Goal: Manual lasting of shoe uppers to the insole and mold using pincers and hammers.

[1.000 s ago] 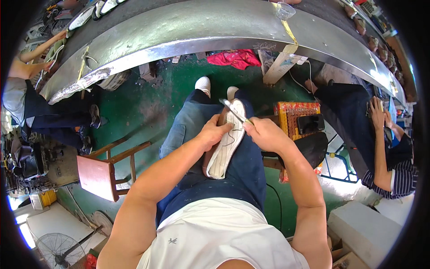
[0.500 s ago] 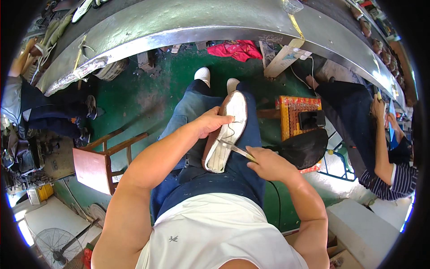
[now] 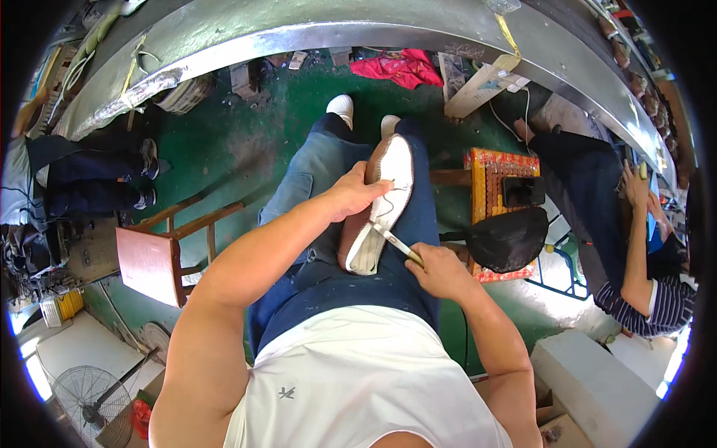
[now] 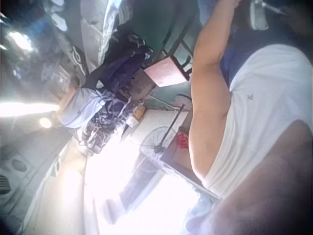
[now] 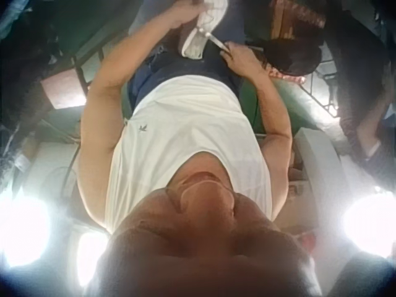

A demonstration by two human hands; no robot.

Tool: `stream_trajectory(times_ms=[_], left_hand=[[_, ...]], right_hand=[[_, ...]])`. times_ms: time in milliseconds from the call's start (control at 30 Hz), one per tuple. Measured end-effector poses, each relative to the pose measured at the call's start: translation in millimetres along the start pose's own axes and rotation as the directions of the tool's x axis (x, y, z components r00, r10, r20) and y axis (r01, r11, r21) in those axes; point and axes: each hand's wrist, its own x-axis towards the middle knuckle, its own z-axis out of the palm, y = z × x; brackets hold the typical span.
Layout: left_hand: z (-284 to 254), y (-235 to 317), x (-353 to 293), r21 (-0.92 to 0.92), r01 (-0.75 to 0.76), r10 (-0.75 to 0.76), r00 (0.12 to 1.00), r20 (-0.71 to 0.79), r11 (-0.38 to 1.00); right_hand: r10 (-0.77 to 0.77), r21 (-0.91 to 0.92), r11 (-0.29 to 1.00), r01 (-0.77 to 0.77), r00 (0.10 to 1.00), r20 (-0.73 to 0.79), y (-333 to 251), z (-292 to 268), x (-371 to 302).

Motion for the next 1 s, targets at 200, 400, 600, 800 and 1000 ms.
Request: stream_trajectory(times_ms=[200,400,600,800,1000], left_hand=[[-3.5,-23.7,-26.6,-0.218,-0.169,0.213,0.957,0.198,0.961],[5.1,-22.6,-23.3,-0.157,-0.132,0.153,0.979,0.131,0.979],[2.9,-24.9,-19.3,-0.228,-0.108,0.140,0.982,0.129,0.968],[1.4,-28.5,-21.5,-0.193,-0.177,0.198,0.975,0.101,0.965],[9.8,-63.4,-34.0,0.005,-0.286,0.285,0.955,0.079,0.958]], right_hand=[[0.029,-0.071,0.997,-0.030,0.999,-0.017,-14.9,-2.2,-9.0],[-0.098,-0.630,0.776,0.031,0.993,-0.071,-53.8,-9.4,-16.5],[-0.149,-0.396,0.903,0.166,0.986,0.073,-44.1,4.0,-6.5],[-0.154,-0.266,0.954,0.135,0.987,-0.052,-27.0,26.3,-21.4],[-0.007,-0.251,0.968,0.009,1.000,0.008,-20.3,26.4,-34.2]])
